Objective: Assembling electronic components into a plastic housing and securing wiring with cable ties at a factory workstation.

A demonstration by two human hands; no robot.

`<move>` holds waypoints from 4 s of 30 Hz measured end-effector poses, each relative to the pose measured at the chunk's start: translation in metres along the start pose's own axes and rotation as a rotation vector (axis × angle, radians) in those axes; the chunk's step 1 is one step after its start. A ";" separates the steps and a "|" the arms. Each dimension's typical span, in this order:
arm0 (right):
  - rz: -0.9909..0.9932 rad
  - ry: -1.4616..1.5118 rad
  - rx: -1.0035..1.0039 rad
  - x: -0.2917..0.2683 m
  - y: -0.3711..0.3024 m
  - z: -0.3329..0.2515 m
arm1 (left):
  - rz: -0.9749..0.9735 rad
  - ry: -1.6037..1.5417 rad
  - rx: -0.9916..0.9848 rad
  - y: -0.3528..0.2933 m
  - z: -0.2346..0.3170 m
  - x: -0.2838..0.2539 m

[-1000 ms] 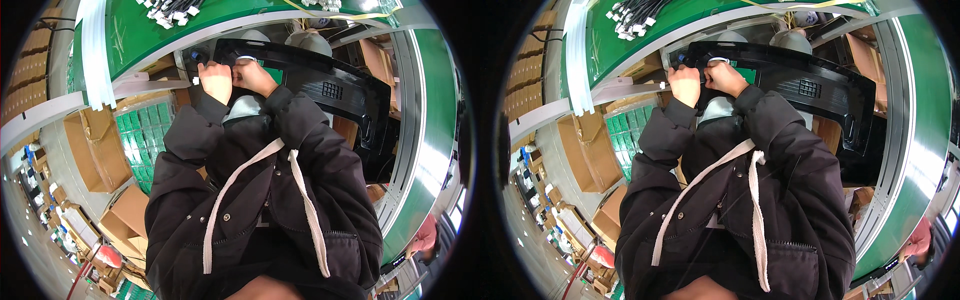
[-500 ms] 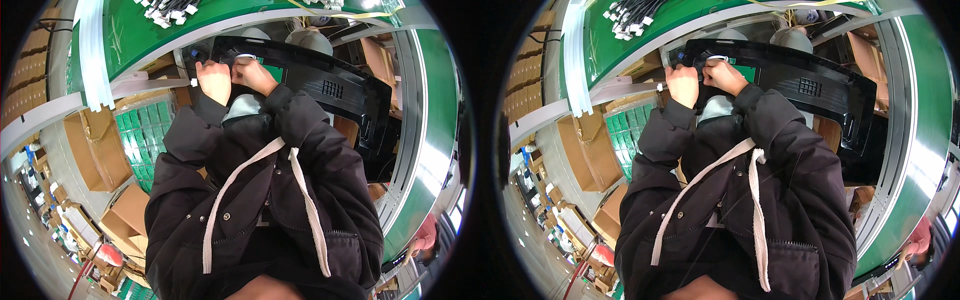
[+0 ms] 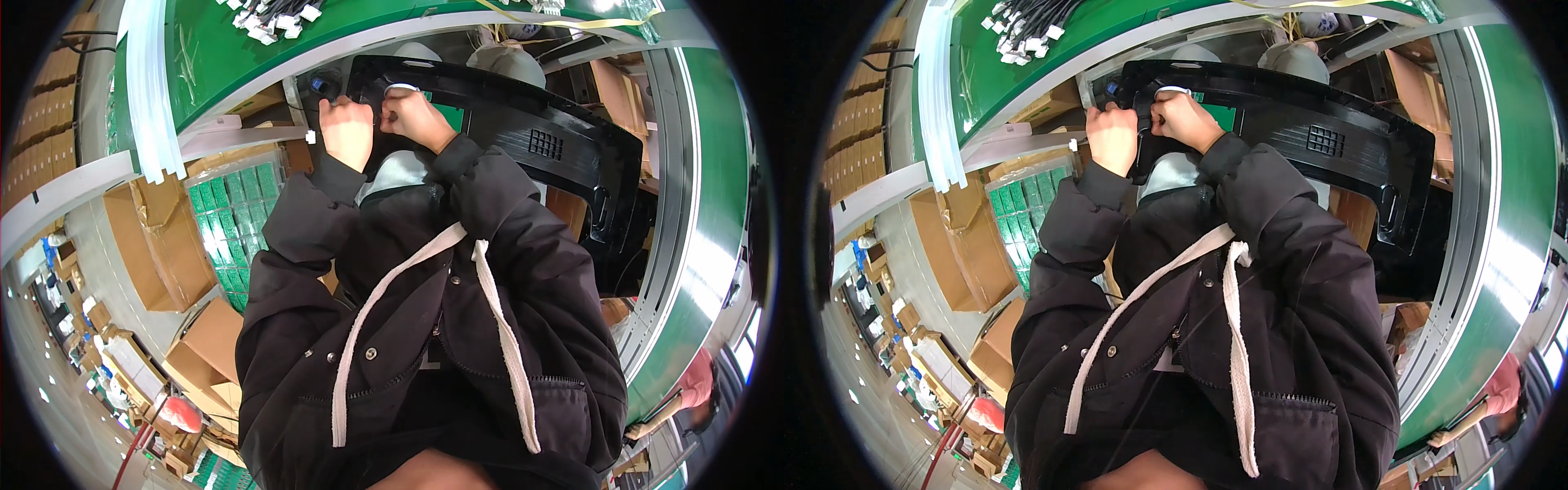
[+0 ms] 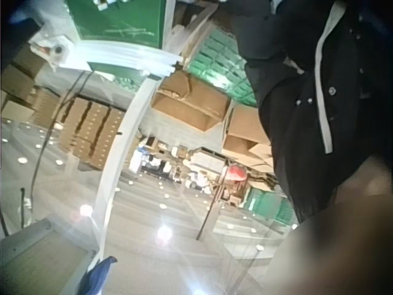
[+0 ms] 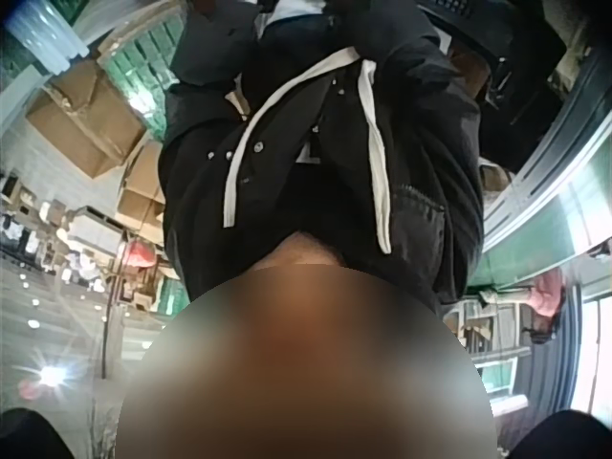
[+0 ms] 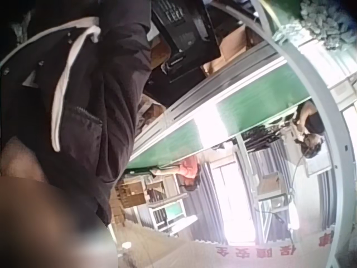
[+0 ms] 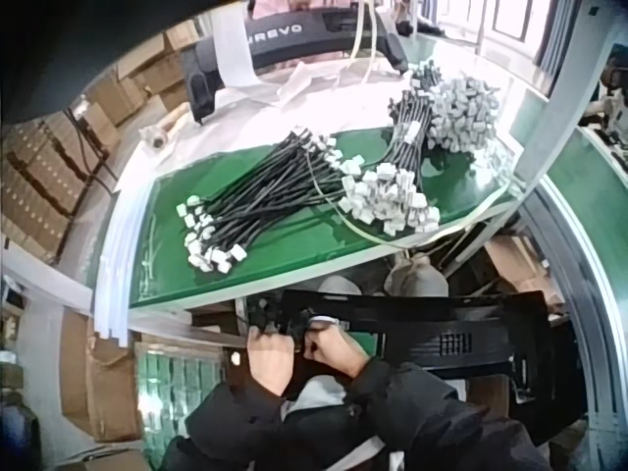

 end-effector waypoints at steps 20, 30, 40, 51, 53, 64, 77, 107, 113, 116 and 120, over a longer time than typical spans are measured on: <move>-0.082 0.203 0.096 0.003 -0.022 -0.018 | -0.183 -0.313 -0.191 -0.042 -0.019 -0.030; -0.132 0.181 0.020 0.012 -0.028 -0.025 | 0.052 -0.032 -0.154 -0.043 0.012 -0.042; -0.066 0.104 -0.077 0.009 -0.025 -0.029 | 0.079 -0.058 -0.052 -0.046 0.022 -0.024; 0.076 0.174 -0.008 -0.016 -0.034 -0.032 | 0.073 -0.046 -0.027 -0.042 0.021 -0.019; 0.177 0.095 0.009 -0.039 -0.047 -0.031 | 0.124 -0.031 -0.022 -0.042 0.019 -0.022; 0.210 -0.131 0.172 -0.078 -0.096 0.007 | -0.007 -0.549 -0.060 -0.032 0.017 0.006; 0.114 -0.085 0.175 -0.063 -0.093 0.015 | -0.045 -0.823 -0.183 -0.031 0.013 0.020; 0.166 -0.194 0.075 -0.065 -0.078 -0.005 | 0.281 -1.035 -0.658 -0.052 0.016 0.017; 0.218 -0.193 -0.046 -0.045 -0.036 -0.019 | 0.477 -1.221 -0.581 -0.055 0.017 0.028; 0.200 -0.267 -0.092 -0.031 -0.027 -0.026 | 0.510 -1.415 -0.672 -0.062 0.012 0.041; 0.192 -0.273 -0.057 -0.022 -0.021 -0.023 | 0.434 -1.298 -0.598 -0.065 0.012 0.021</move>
Point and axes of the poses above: each hand's wrist, its own y-axis towards the middle knuckle, its own x-axis out of the palm, z = x × y, the point moved 10 cm from there along y, towards the middle knuckle, and after that the axes turned 2 degrees about -y, right-handed, at the moved point
